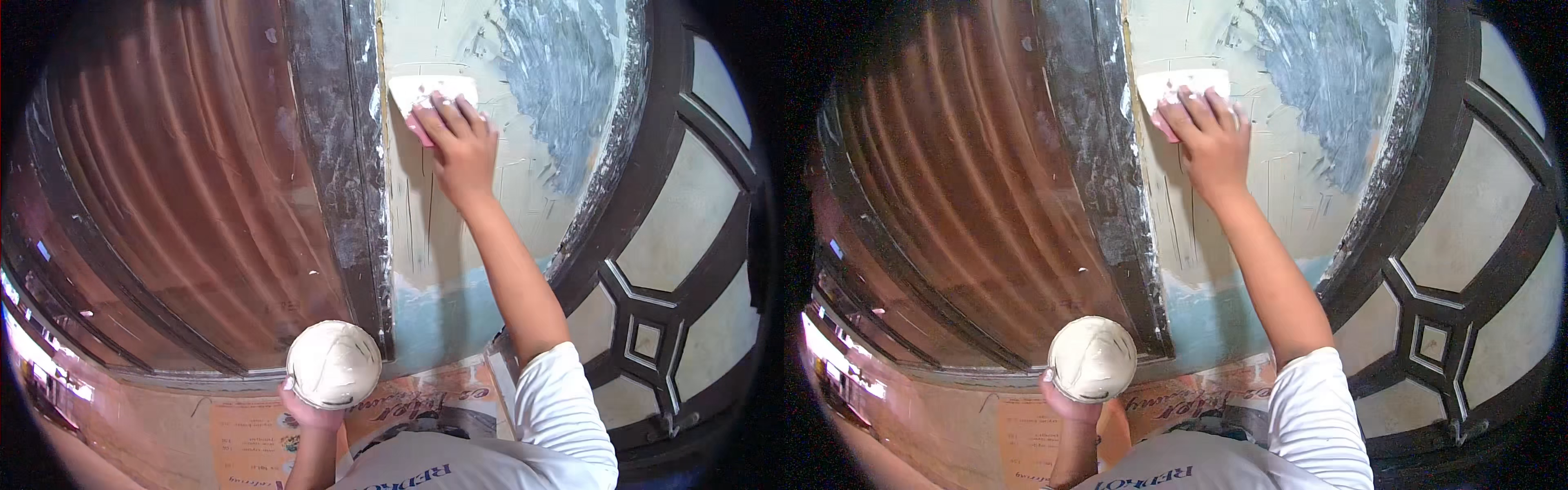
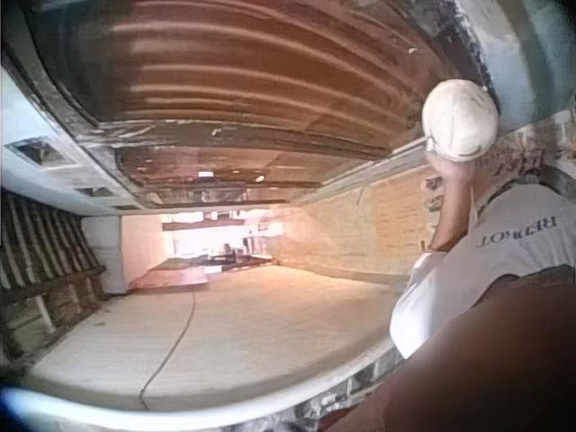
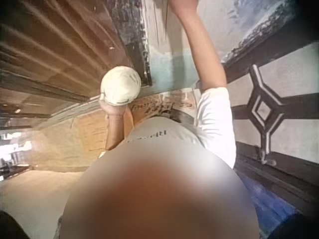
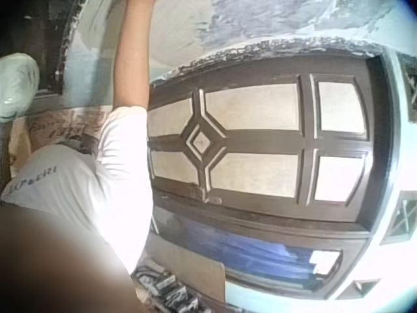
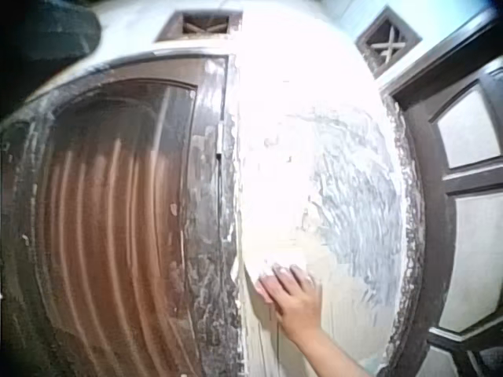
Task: The person applies and smooths wall putty onto a wall surface using a putty scraper.
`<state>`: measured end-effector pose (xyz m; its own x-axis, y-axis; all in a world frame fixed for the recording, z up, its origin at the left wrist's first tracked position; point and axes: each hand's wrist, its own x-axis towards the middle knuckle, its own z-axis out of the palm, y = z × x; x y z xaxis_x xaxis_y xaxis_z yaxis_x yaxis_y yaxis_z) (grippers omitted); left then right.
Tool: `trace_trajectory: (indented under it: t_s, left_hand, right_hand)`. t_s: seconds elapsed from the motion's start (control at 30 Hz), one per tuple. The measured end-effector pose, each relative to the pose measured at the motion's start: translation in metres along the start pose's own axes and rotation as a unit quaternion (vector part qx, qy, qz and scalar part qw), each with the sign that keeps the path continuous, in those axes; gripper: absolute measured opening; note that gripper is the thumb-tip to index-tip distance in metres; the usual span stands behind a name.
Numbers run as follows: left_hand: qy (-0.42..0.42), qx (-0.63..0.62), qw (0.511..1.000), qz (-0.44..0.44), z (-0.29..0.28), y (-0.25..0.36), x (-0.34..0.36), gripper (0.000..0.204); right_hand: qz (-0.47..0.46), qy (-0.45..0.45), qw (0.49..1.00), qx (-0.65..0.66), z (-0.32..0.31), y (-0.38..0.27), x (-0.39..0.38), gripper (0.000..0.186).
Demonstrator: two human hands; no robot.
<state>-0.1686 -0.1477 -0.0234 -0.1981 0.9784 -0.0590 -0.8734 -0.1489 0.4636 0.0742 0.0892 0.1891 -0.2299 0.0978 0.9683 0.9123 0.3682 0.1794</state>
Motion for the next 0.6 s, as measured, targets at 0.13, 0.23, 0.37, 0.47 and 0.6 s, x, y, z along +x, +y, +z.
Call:
trace_trajectory:
  t_s: [0.13, 0.23, 0.37, 0.47, 0.6]
  left_hand:
    - [-0.024, 0.05, 0.998, -0.01, -0.002, 0.0, -0.001, 0.075]
    - [-0.02, 0.018, 1.0, -0.009, -0.005, -0.003, -0.001, 0.075]
    - [0.002, 0.056, 0.998, 0.012, -0.007, -0.001, 0.0, 0.074]
    - [0.025, 0.016, 0.999, -0.015, -0.008, -0.002, 0.004, 0.073]
    - [0.0, 0.019, 0.999, -0.027, -0.004, -0.005, 0.004, 0.074]
  right_hand:
    - [0.053, -0.122, 0.991, 0.017, 0.026, -0.021, -0.111, 0.04]
    - [0.095, -0.199, 0.971, 0.091, 0.022, -0.046, -0.269, 0.033]
    - [0.081, -0.221, 0.968, 0.086, 0.0, -0.05, -0.291, 0.031]
    - [0.04, -0.014, 0.996, 0.078, 0.002, -0.021, -0.165, 0.031]
    - [0.028, 0.094, 0.994, 0.038, -0.004, -0.003, 0.008, 0.037]
